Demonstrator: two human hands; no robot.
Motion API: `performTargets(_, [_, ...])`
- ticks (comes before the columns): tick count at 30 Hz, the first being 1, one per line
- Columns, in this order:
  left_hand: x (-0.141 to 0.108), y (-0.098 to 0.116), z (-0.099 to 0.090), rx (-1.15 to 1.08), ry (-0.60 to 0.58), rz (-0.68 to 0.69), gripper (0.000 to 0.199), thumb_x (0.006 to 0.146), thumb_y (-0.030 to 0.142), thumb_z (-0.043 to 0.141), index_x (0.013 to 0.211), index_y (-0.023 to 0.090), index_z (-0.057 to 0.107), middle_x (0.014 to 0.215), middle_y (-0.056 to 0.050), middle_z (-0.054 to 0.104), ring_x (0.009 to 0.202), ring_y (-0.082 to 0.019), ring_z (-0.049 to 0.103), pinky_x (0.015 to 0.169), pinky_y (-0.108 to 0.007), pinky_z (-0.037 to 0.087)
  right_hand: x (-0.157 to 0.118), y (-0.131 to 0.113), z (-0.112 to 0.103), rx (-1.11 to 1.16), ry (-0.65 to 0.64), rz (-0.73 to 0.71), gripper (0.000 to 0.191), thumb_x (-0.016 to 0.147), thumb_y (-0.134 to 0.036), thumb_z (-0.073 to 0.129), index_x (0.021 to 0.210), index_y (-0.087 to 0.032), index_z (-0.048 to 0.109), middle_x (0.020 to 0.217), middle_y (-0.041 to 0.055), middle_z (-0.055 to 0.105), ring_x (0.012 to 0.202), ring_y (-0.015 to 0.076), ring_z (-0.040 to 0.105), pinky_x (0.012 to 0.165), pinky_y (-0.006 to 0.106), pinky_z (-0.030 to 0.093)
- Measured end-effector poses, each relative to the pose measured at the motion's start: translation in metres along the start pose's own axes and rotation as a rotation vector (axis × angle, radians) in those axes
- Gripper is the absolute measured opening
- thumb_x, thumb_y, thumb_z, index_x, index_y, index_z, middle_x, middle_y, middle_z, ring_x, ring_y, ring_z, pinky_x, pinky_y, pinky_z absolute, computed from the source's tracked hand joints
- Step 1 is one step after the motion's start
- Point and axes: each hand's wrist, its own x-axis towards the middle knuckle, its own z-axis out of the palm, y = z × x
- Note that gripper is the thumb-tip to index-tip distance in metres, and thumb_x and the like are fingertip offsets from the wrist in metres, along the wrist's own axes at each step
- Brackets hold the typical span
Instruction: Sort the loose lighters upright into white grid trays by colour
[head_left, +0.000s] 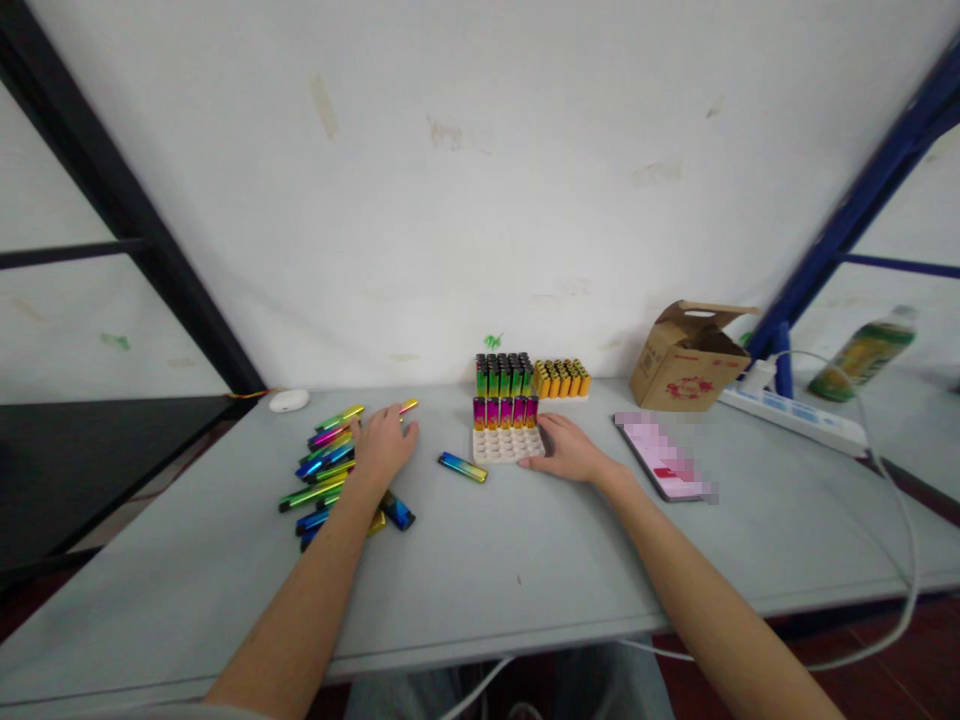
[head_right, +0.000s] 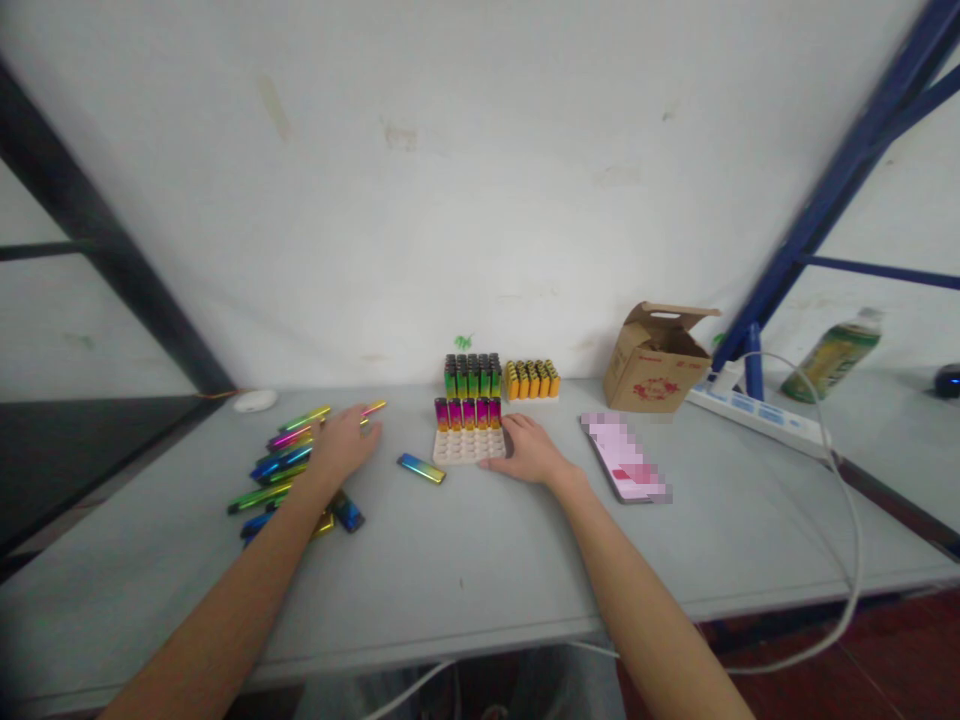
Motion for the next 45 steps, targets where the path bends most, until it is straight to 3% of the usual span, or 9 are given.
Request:
performTargets(3, [0.002,0.002,0.002,-0.062,-0.033,0.125,0.049,0.088,0.023,0.043,0.136,0.011,0.043,0.121,-0.016,0.064,0.117,-0.031,0.056,0.110,-0.056,0.024,0.000,0.000,0.000,-0.002,0.004,-0.008,0.072,0.074,-0.057,0.070,0.125,-0.009,0.053,0.125,0.0194,0.059,0.114,0.0322,0.054,0.100,0.044,0.042])
performTargets(8, [0.004,0.004,0.006,-0.239,-0.048,0.286,0.051,0.084,0.021,0.049,0.135,0.015,0.045,0.117,-0.011,0.065,0.109,-0.025,0.060,0.097,-0.040,0.044,0.000,0.002,0.002,0.008,0.004,-0.014,0.073,0.073,-0.058,0.070,0.123,-0.008,0.054,0.124,0.0197,0.059,0.113,0.0317,0.055,0.100,0.043,0.042])
performTargets(12, [0.002,0.003,0.009,-0.176,-0.051,0.331,0.046,0.087,0.028,0.048,0.131,0.015,0.051,0.134,-0.015,0.056,0.124,-0.029,0.052,0.104,-0.044,0.039,0.000,0.002,0.001,0.012,-0.001,0.000,0.073,0.073,-0.059,0.069,0.124,-0.009,0.053,0.124,0.0189,0.059,0.114,0.0316,0.055,0.100,0.043,0.042])
performTargets(15, [0.000,0.003,0.007,-0.127,-0.094,0.289,0.041,0.090,0.027,0.046,0.128,0.017,0.055,0.126,-0.014,0.063,0.120,-0.030,0.055,0.103,-0.048,0.037,0.000,0.001,0.001,0.009,-0.006,0.002,0.073,0.073,-0.058,0.070,0.124,-0.009,0.054,0.124,0.0193,0.059,0.114,0.0319,0.055,0.100,0.044,0.042])
performTargets(20, [0.000,0.007,-0.001,-0.250,-0.038,0.268,0.037,0.084,0.021,0.054,0.120,0.018,0.059,0.108,-0.010,0.070,0.102,-0.026,0.063,0.095,-0.041,0.045,0.000,0.000,0.000,0.019,-0.002,-0.002,0.073,0.073,-0.058,0.070,0.124,-0.008,0.053,0.124,0.0196,0.059,0.113,0.0320,0.055,0.100,0.044,0.042])
performTargets(29, [-0.007,0.030,-0.021,-1.115,0.109,0.074,0.062,0.067,0.035,0.077,0.122,0.017,0.055,0.091,-0.005,0.071,0.087,-0.020,0.068,0.088,-0.035,0.051,0.000,0.002,0.001,0.038,-0.002,-0.007,0.070,0.073,-0.057,0.070,0.124,-0.011,0.053,0.123,0.0186,0.059,0.114,0.0320,0.055,0.099,0.045,0.042])
performTargets(35, [-0.013,0.044,-0.039,-1.478,0.117,-0.090,0.071,0.062,0.034,0.083,0.124,0.017,0.054,0.085,-0.004,0.073,0.080,-0.016,0.070,0.080,-0.029,0.054,0.000,0.001,0.002,0.024,-0.004,0.009,0.070,0.073,-0.057,0.070,0.123,-0.011,0.054,0.124,0.0192,0.059,0.114,0.0323,0.054,0.099,0.045,0.042])
performTargets(40, [-0.013,0.049,-0.041,-1.722,0.005,-0.238,0.040,0.065,0.038,0.081,0.092,0.013,0.065,0.084,-0.005,0.072,0.075,-0.014,0.068,0.069,-0.024,0.055,0.000,0.001,0.002,0.018,-0.011,0.014,0.072,0.073,-0.058,0.070,0.124,-0.010,0.053,0.125,0.0201,0.058,0.115,0.0324,0.054,0.099,0.046,0.042])
performTargets(45, [-0.019,0.055,-0.044,-1.781,-0.167,-0.291,0.036,0.075,0.043,0.074,0.096,0.018,0.058,0.079,0.000,0.069,0.049,-0.009,0.059,0.042,-0.019,0.045,0.000,0.001,0.002,0.023,-0.002,0.011,0.071,0.074,-0.058,0.069,0.124,-0.011,0.053,0.124,0.0188,0.059,0.114,0.0318,0.055,0.098,0.045,0.042])
